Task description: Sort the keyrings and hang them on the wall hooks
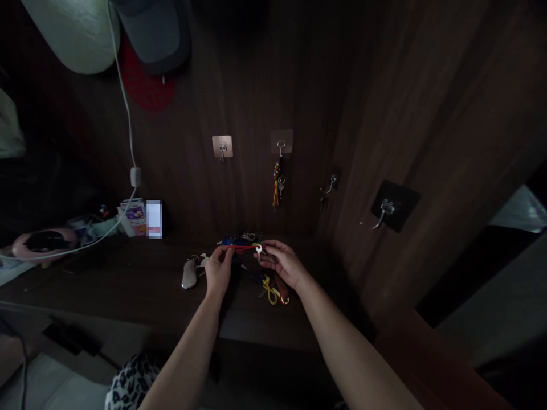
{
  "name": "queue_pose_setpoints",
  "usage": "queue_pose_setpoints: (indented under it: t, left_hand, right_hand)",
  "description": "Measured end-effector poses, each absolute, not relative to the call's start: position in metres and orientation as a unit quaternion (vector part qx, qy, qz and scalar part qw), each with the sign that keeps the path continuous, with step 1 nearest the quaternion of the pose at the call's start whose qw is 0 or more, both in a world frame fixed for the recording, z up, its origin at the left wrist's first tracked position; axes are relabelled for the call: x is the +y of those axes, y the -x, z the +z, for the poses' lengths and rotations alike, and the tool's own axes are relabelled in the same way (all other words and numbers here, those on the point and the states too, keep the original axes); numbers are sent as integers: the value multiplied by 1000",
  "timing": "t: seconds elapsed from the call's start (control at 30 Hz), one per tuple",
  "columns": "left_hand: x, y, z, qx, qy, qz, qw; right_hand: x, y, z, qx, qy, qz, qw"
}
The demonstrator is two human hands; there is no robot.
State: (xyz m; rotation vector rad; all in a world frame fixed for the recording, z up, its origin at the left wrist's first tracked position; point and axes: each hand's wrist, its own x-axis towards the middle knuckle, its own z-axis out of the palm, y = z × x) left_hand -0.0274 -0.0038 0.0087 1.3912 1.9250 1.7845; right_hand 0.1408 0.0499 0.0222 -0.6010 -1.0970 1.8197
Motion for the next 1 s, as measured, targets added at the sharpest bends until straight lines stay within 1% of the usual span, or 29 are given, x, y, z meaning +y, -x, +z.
queue_pose_setpoints:
  t: [0.23, 0.4, 0.57, 0.67, 0.83, 0.9, 1.0]
  left_hand:
    - [-5, 27, 11, 653, -465, 592, 79]
    - [-7, 24, 13, 636, -480, 596, 97]
    - [-9, 21, 13, 602, -541, 577, 108]
    - [-10, 19, 13, 597, -560, 562, 115]
    - [-12, 17, 15, 592, -572, 556, 110]
    - [-12, 16, 16, 586, -576, 559, 113]
    - [-12, 16, 15, 576, -582, 563, 116]
  right_hand:
    - [48, -142, 26, -438, 221, 739, 462]
    - [47, -143, 28, -460, 264, 716, 453]
    - [45, -140, 28, -528, 306, 657, 441]
    - [40, -139, 28, -593, 323, 620, 399]
    - [35, -135, 28, -731, 310, 508, 333]
    - [34, -132, 28, -756, 308, 468, 338]
    - [35, -129, 26, -763, 304, 424, 382]
